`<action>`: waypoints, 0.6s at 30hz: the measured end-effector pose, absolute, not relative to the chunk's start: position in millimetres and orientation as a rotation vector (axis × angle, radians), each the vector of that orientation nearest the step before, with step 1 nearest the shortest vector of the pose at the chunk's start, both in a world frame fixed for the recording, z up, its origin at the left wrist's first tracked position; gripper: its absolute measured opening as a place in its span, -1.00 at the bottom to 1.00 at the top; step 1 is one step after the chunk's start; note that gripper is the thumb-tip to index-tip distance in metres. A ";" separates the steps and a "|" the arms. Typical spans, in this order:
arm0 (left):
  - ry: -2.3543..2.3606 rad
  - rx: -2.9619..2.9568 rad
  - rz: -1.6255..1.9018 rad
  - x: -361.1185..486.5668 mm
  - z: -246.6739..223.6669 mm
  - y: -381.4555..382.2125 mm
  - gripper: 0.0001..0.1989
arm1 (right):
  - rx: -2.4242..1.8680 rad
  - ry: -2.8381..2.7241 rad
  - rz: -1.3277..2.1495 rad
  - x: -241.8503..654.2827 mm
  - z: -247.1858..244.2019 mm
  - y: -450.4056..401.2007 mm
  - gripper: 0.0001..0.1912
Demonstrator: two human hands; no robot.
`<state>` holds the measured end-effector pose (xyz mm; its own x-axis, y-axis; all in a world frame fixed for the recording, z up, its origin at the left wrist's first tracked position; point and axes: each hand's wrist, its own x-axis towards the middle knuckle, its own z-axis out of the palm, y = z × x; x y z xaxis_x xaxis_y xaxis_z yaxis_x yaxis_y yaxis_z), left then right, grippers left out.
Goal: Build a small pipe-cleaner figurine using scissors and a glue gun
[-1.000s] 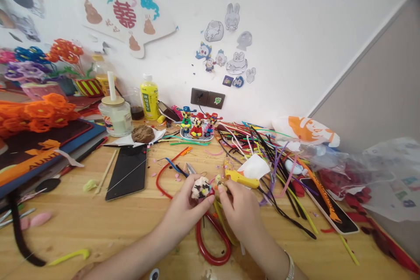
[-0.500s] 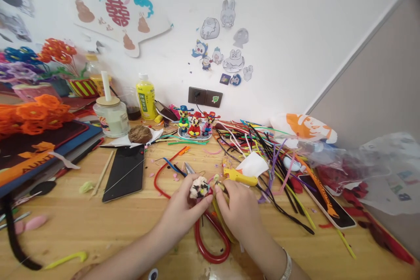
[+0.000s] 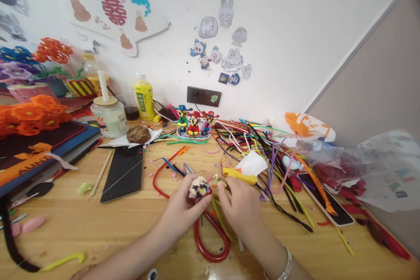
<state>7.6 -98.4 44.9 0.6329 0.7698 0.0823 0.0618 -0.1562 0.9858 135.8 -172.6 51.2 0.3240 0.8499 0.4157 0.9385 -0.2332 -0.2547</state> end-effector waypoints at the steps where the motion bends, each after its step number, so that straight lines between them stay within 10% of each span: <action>1: 0.700 1.633 0.708 7.5 44.4 -98.4 -0.75 | -2.145 -1.575 -0.267 136.2 51.3 -172.5 -0.74; 18: 0.691 1.667 0.697 6.0 42.0 -99.1 -0.75 | -2.181 -1.587 -0.341 139.6 53.5 -171.4 -0.72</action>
